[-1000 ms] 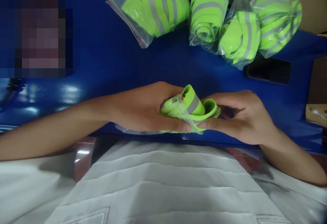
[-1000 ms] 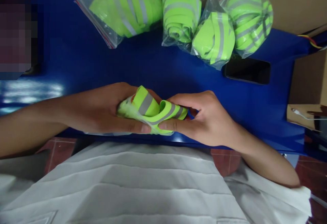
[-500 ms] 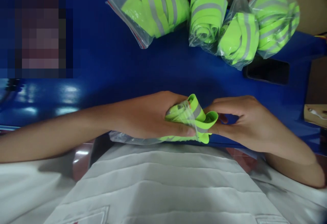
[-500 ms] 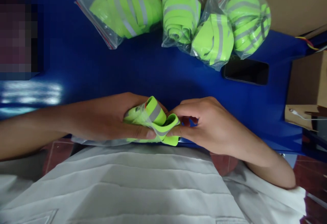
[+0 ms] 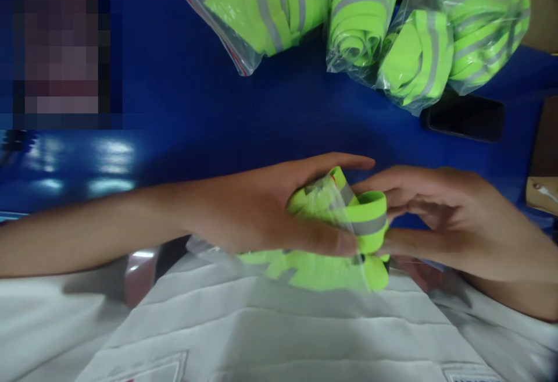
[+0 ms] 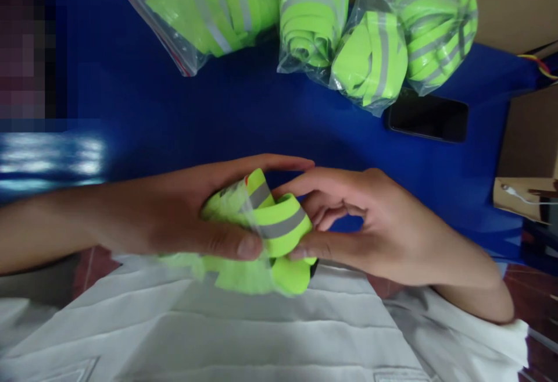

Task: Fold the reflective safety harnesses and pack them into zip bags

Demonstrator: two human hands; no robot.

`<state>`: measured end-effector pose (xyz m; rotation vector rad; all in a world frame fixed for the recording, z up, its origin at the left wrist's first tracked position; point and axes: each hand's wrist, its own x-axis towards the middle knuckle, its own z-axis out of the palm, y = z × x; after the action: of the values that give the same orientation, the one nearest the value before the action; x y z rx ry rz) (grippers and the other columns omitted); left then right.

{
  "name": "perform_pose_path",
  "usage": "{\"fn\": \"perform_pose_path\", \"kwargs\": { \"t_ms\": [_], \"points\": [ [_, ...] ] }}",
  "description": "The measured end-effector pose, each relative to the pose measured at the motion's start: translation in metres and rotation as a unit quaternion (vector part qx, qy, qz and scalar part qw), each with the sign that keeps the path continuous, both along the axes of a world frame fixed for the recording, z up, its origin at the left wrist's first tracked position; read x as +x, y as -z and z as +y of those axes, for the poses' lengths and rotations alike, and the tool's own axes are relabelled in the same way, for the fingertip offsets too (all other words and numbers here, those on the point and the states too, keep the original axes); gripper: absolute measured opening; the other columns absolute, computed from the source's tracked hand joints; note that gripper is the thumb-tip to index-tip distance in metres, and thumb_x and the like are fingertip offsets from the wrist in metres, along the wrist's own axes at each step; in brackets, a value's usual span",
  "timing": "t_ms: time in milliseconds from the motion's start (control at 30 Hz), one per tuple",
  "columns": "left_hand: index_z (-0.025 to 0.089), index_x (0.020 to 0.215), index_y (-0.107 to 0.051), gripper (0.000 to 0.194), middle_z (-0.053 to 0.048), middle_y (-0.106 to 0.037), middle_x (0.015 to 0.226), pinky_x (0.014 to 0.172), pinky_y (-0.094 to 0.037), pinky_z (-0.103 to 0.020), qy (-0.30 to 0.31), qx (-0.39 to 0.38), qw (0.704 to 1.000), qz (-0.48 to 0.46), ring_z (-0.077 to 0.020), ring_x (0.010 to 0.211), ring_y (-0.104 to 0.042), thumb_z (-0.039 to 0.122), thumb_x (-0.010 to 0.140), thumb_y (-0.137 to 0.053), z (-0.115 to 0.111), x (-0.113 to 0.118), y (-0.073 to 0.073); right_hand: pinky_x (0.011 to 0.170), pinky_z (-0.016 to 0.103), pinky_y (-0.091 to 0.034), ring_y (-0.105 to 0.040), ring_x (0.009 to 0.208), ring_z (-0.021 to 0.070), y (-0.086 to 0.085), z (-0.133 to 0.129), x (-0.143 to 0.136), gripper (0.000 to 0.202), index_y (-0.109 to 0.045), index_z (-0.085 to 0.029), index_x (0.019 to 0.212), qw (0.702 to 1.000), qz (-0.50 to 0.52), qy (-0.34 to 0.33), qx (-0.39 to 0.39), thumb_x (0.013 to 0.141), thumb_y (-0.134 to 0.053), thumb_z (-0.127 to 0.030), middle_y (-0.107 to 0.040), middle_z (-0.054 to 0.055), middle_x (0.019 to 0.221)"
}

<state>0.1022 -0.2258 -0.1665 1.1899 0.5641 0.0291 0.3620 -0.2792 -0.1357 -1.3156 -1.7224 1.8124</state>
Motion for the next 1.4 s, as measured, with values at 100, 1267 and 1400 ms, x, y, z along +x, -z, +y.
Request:
{"fn": "perform_pose_path", "kwargs": {
  "t_ms": [100,1267,1400],
  "points": [
    [0.040,0.161,-0.031,0.089,0.002,-0.072,0.134,0.090,-0.063,-0.027,-0.003,-0.058,0.998,-0.020,-0.0208,0.119,-0.072,0.045,0.087,-0.081,-0.014,0.000,-0.006,0.071,0.020,-0.066,-0.080,0.089,0.0173,-0.014,-0.006,0.005,0.053,-0.067,-0.037,0.135,0.998,-0.001,-0.020,-0.066,0.087,-0.085,-0.024,-0.081,-0.003,0.103],
    [0.030,0.164,-0.033,0.094,-0.003,-0.076,0.116,0.075,-0.053,-0.022,0.119,0.182,0.973,0.075,-0.0198,0.097,-0.074,0.058,0.085,-0.077,0.001,0.001,0.004,0.057,0.012,-0.050,-0.067,0.059,0.0070,0.015,-0.014,-0.031,0.017,-0.066,-0.018,0.076,0.991,-0.029,-0.023,0.127,0.086,-0.079,-0.012,-0.070,-0.004,0.068],
    [0.037,0.169,-0.023,0.095,0.004,-0.072,0.080,0.071,-0.050,-0.026,0.152,0.264,0.948,0.090,-0.0210,0.077,-0.072,0.059,0.090,-0.072,-0.006,-0.002,-0.005,0.054,0.013,-0.044,-0.062,0.058,0.0050,0.015,-0.027,-0.037,0.014,-0.067,-0.018,0.079,0.969,-0.042,-0.010,0.244,0.087,-0.070,-0.007,-0.067,-0.005,0.068]
  ]
}}
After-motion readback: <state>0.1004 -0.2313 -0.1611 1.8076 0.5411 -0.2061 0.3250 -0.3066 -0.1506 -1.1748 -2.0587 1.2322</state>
